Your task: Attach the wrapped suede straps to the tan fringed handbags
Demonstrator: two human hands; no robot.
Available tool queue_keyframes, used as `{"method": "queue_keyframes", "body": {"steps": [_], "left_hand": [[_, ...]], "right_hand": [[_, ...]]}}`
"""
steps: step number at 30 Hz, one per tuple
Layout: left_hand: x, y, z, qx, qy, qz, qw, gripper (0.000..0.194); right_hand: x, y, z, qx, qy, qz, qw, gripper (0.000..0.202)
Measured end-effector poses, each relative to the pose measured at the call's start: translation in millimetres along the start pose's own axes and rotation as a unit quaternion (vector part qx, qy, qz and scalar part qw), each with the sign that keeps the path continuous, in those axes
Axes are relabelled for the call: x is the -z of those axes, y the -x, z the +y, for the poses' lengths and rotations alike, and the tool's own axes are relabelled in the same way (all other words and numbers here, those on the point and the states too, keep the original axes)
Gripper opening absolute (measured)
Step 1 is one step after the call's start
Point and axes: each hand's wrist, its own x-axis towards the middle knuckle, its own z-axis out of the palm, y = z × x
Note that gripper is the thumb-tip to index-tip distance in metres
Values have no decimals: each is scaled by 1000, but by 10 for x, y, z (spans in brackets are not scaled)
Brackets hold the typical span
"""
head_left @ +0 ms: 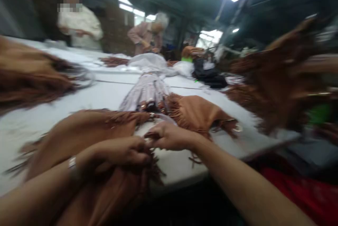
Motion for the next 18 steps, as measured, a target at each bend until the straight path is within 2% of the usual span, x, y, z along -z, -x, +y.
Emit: {"method": "queue_keyframes", "body": {"steps": [1,2,3,4,6,8,9,11,14,16,18], "left_hand": [[41,146,-50,2,10,-13,1000,38],[77,243,-87,-3,25,11,1000,37],[108,294,-112,-8,34,58,998,36],[132,312,-125,-11,27,103,994,36],[144,297,-107,2,-31,186,982,34],[107,282,-40,36,-122,241,962,34],[78,285,2,56,-166,259,950,34],[20,311,80,88,-231,278,928,32],[-30,347,160,111,-269,283,914,32],[-32,353,171,109,-232,264,930,32],[-29,352,142,95,-131,236,958,30]], "right_hand": [[-12,-12,51,15,-27,-16,999,7],[-47,-31,136,18,-62,-5,998,13],[-107,-49,236,-17,-130,59,990,19],[-191,-60,332,-54,-202,122,970,23],[-390,-56,470,-108,-336,218,910,31],[-555,-44,532,-124,-425,269,855,35],[-605,-43,543,-122,-450,277,840,35],[-633,-49,554,-110,-468,270,834,34],[-566,-37,593,-98,-466,232,848,32],[-510,-16,652,-89,-460,205,859,30],[-461,2,718,-77,-442,189,874,29]]}}
